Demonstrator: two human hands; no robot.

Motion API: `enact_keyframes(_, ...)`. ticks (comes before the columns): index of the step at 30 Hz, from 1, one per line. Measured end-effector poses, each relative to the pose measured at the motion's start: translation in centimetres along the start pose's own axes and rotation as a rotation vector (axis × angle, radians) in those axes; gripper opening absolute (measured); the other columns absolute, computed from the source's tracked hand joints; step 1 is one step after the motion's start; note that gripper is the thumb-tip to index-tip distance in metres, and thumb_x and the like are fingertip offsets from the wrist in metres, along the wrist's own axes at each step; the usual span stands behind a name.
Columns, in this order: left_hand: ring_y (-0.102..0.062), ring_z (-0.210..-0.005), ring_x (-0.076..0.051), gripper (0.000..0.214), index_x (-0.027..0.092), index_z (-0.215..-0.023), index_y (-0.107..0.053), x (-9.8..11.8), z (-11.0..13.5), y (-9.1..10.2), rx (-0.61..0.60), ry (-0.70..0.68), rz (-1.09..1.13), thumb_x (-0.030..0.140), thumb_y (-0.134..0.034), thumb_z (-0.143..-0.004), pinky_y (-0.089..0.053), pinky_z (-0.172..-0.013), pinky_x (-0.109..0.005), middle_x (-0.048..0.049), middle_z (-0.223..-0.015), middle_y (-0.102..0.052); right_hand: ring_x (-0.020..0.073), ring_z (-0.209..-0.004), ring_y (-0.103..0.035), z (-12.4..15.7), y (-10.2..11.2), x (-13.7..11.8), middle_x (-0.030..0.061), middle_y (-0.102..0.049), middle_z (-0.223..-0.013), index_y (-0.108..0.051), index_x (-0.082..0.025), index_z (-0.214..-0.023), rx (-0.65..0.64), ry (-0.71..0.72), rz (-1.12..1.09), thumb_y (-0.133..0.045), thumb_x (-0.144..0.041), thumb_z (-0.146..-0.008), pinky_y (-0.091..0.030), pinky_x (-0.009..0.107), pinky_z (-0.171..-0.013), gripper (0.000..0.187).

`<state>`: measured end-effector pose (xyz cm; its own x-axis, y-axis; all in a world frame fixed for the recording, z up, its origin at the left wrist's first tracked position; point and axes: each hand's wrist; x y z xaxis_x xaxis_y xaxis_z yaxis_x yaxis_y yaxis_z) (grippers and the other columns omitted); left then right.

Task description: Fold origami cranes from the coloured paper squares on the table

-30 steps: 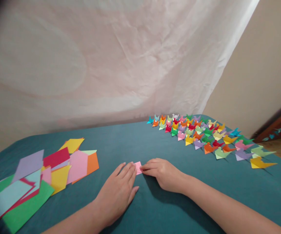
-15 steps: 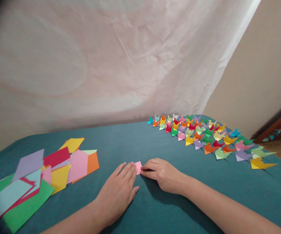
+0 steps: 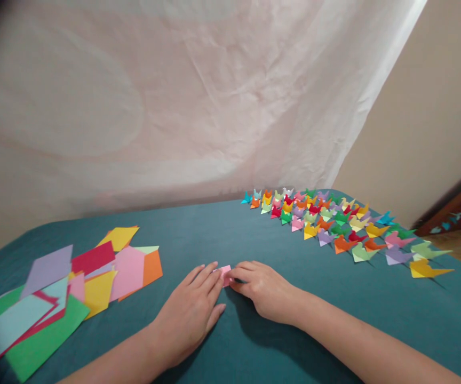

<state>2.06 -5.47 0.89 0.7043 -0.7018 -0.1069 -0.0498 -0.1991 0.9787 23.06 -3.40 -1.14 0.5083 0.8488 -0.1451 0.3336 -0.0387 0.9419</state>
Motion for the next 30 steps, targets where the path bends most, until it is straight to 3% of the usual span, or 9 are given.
enact_keyframes(12, -0.034, -0.129, -0.03, 0.042, 0.025, -0.123, -0.053, -1.6, 0.1, 1.9, -0.139, 0.029, 0.05, 0.044, -0.05, -0.086, -0.029, -0.103, -0.047, -0.0112, -0.13, -0.05, 0.0198, -0.106, -0.053, -0.1, -0.2, 0.0, 0.0106, -0.063, -0.114, -0.061, -0.015, -0.113, 0.015, 0.021, 0.0, -0.045, -0.01, -0.088, -0.045, 0.036, -0.088, 0.031)
enact_keyframes(20, -0.037, -0.126, -0.03, 0.034, 0.021, -0.115, -0.058, -1.7, 0.0, 2.9, -0.175, 0.033, 0.061, 0.038, -0.05, -0.087, -0.029, -0.103, -0.047, -0.0106, -0.123, -0.055, 0.0199, -0.105, -0.054, -0.1, -0.4, 0.1, 0.0099, -0.063, -0.115, -0.061, -0.016, -0.114, -0.003, 0.009, 0.002, -0.044, -0.01, -0.088, -0.044, 0.037, -0.087, 0.032)
enact_keyframes(30, -0.039, -0.124, -0.031, 0.028, 0.019, -0.11, -0.061, -2.3, 0.1, 2.8, -0.179, -0.002, 0.078, 0.029, -0.049, -0.088, -0.031, -0.101, -0.047, -0.0109, -0.119, -0.056, 0.0198, -0.102, -0.054, -0.2, -0.4, -0.1, 0.0093, -0.062, -0.116, -0.062, -0.017, -0.113, -0.019, -0.01, 0.029, -0.045, -0.012, -0.089, -0.044, 0.037, -0.086, 0.03)
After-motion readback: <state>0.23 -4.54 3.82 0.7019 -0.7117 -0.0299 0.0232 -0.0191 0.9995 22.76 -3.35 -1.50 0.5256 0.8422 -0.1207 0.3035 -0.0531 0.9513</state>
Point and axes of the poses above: each hand's wrist, its own z-axis away from the middle knuckle, its own y-axis out of the back of the hand, x = y × z
